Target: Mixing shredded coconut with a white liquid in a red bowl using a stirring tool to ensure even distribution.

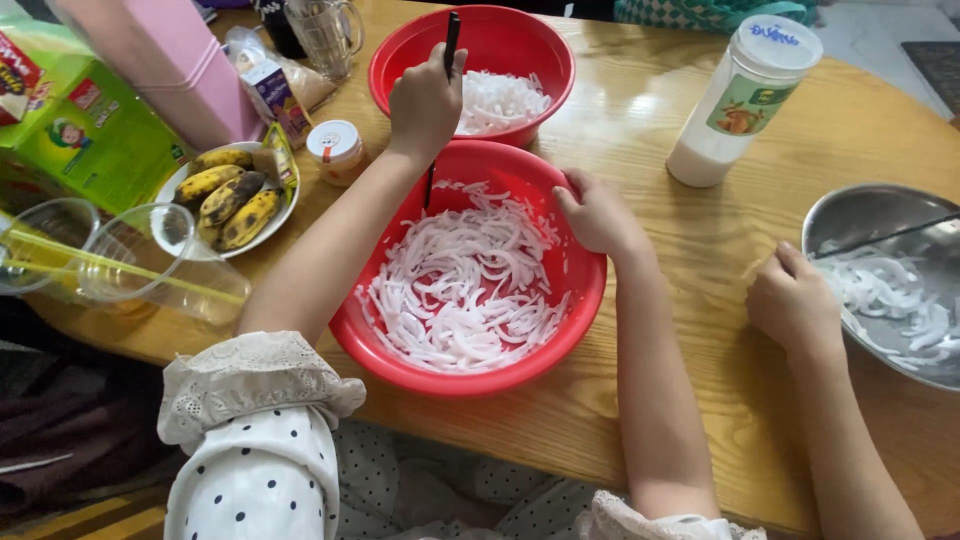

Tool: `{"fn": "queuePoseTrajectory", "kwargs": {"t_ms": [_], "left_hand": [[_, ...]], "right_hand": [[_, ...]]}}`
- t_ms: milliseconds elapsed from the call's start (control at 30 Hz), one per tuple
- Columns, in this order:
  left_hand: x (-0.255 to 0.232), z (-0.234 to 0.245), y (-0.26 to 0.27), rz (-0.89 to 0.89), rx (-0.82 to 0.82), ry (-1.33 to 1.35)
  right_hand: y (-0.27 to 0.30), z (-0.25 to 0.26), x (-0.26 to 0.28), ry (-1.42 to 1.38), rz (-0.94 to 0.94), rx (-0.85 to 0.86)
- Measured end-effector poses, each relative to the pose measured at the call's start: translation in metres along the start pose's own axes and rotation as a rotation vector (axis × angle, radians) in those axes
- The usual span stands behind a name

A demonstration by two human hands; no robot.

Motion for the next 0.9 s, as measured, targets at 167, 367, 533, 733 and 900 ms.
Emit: {"fn": "queuePoseTrajectory", "kwargs": {"t_ms": [167, 367, 533, 733, 900], "left_hand": [[-0.007, -0.023, 0.001, -0.041, 0.029, 0.139], [-0.037, -0.053, 0.001, -0.158, 0.165, 0.405], [-0.070, -0.084, 0.017, -0.184, 0.247, 0.506], [-0.134, -0.069, 0.049, -0.218, 0.112, 0.582], [-0.125, -0.032, 0.052, -0.033, 0.216, 0.774]], "right_hand": [[-0.008, -0.002, -0.012, 0.007, 0.043, -0.010], [-0.002, 0.001, -0.005, -0.005, 0.034, 0.001], [-0.013, -0.001, -0.015, 0.023, 0.197, -0.068], [-0.047, -0.020, -0.063, -0.008, 0.330, -0.162], [-0.019, -0.008, -0.033, 0.014, 0.392, -0.176]]}}
Point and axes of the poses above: each hand's wrist, its own y-axis away from the middle knuckle, its own z-axis out of the back of the hand, x = y × z, the point moved 5 cm from there along -y, towards the middle knuckle, and after that the axes turned 6 degrees about z, right-handed, at the moved point
